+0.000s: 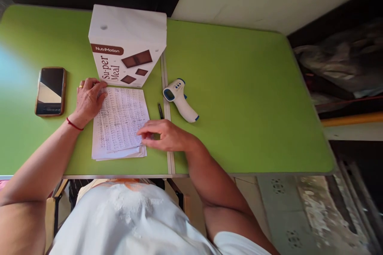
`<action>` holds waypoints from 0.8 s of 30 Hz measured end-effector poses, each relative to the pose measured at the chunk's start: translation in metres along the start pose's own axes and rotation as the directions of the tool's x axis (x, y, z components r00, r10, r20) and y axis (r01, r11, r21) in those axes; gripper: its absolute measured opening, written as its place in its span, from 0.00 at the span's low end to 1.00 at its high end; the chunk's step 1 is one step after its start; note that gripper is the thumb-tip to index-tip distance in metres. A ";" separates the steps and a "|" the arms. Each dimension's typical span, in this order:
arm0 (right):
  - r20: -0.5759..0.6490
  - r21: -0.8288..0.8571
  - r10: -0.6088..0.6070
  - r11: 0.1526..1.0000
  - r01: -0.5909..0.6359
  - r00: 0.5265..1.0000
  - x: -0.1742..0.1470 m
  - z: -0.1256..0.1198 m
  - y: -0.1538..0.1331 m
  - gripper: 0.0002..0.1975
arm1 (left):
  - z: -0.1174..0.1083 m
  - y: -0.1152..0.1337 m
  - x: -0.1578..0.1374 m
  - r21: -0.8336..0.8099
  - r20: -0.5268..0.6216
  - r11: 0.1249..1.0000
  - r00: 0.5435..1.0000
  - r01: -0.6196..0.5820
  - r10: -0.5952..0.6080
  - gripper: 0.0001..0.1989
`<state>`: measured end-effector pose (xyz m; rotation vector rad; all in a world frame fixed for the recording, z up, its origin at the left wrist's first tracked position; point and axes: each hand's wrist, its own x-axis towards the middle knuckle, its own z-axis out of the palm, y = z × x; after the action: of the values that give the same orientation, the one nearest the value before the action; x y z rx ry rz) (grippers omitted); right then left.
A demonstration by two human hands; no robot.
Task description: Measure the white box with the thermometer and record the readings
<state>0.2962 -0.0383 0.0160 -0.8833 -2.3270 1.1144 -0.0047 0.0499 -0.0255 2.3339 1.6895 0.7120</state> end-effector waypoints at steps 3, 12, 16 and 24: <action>-0.240 0.008 0.110 0.994 -0.111 0.965 -0.007 -0.016 0.010 0.08 | -0.002 0.002 0.000 -0.019 0.015 1.000 1.000 0.011 -0.011 0.15; -0.759 -0.164 0.316 0.753 -0.637 0.569 -0.016 -0.035 0.057 0.05 | -0.001 -0.003 0.003 -0.111 -0.002 0.993 0.999 0.037 -0.037 0.11; -0.773 -0.190 0.286 0.747 -0.637 0.566 -0.016 -0.033 0.060 0.10 | 0.001 -0.009 0.003 -0.092 -0.012 0.994 0.998 0.062 -0.063 0.10; -0.721 -0.188 0.457 0.595 -0.781 0.521 -0.020 -0.030 0.073 0.25 | 0.001 -0.017 0.006 -0.259 -0.111 0.958 0.982 0.122 -0.155 0.27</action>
<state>0.3550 -0.0006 -0.0259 -2.0976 -1.7113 0.2682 -0.0176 0.0615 -0.0318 2.0151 1.6829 1.0050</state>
